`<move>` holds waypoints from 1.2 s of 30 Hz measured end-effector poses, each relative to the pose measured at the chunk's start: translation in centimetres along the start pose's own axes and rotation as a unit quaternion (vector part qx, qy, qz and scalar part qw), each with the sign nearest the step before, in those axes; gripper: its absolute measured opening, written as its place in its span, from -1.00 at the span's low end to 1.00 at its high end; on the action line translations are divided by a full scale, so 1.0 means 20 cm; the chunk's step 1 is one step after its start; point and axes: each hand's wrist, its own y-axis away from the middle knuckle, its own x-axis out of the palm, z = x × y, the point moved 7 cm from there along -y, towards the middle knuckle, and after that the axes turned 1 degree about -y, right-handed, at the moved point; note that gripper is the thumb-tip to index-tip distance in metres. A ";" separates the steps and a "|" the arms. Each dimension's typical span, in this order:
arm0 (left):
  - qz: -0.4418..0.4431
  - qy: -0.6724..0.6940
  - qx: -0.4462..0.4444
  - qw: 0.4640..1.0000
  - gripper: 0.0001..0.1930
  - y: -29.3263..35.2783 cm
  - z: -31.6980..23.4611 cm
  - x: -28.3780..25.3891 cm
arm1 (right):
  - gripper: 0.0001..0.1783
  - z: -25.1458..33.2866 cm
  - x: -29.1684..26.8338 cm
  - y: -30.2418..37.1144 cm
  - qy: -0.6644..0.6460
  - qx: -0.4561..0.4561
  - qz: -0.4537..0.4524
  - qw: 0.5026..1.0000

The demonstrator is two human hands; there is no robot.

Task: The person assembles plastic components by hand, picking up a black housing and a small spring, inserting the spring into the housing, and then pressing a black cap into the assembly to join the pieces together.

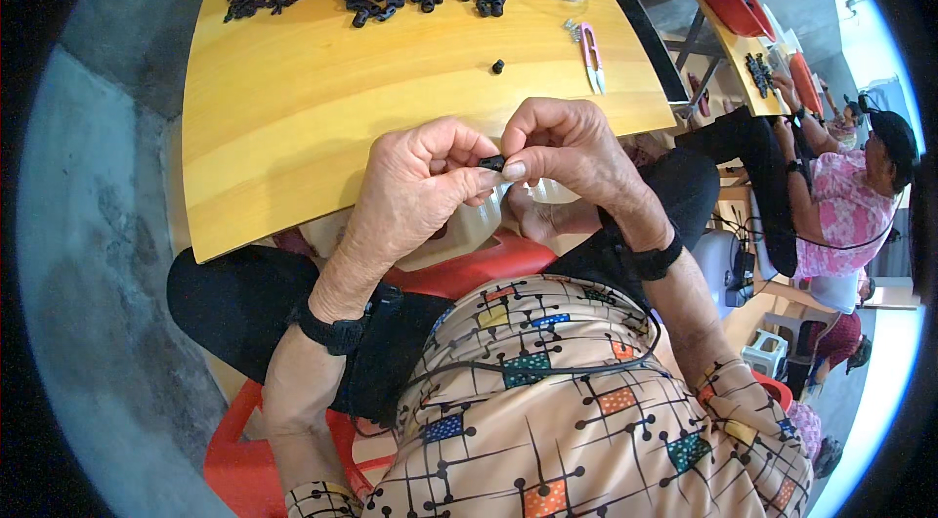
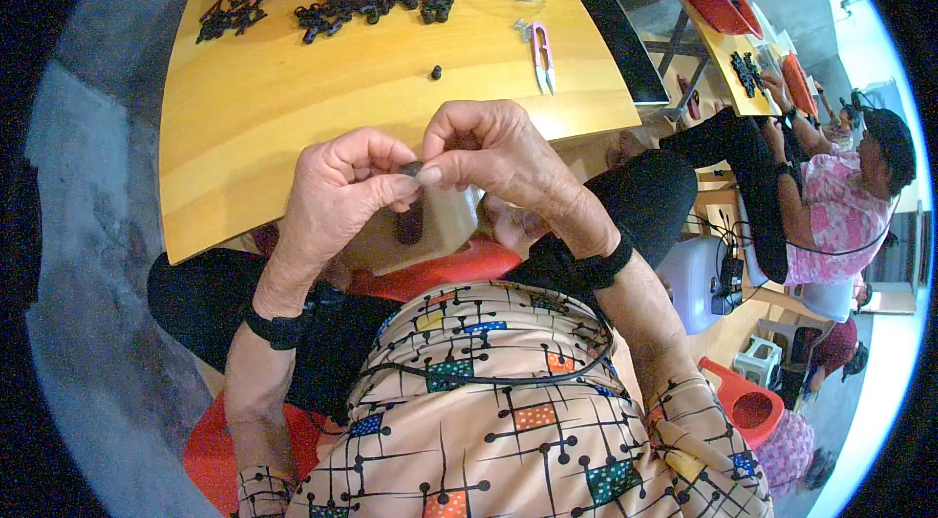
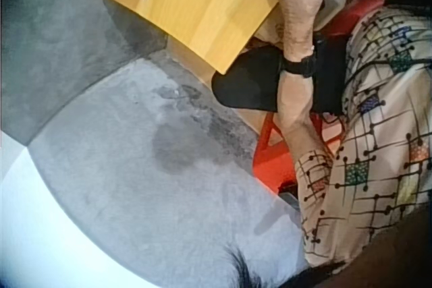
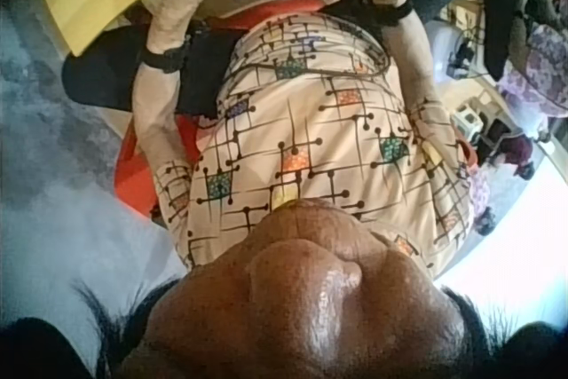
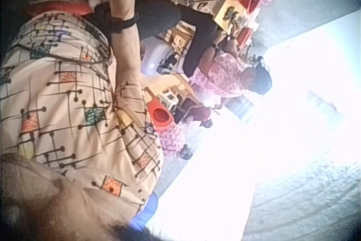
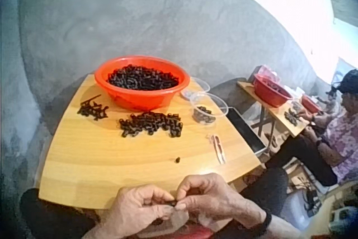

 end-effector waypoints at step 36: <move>-0.025 0.057 -0.003 0.998 -0.84 0.06 0.02 0.04 | -0.84 -0.12 0.08 0.07 -0.268 0.065 0.009 0.961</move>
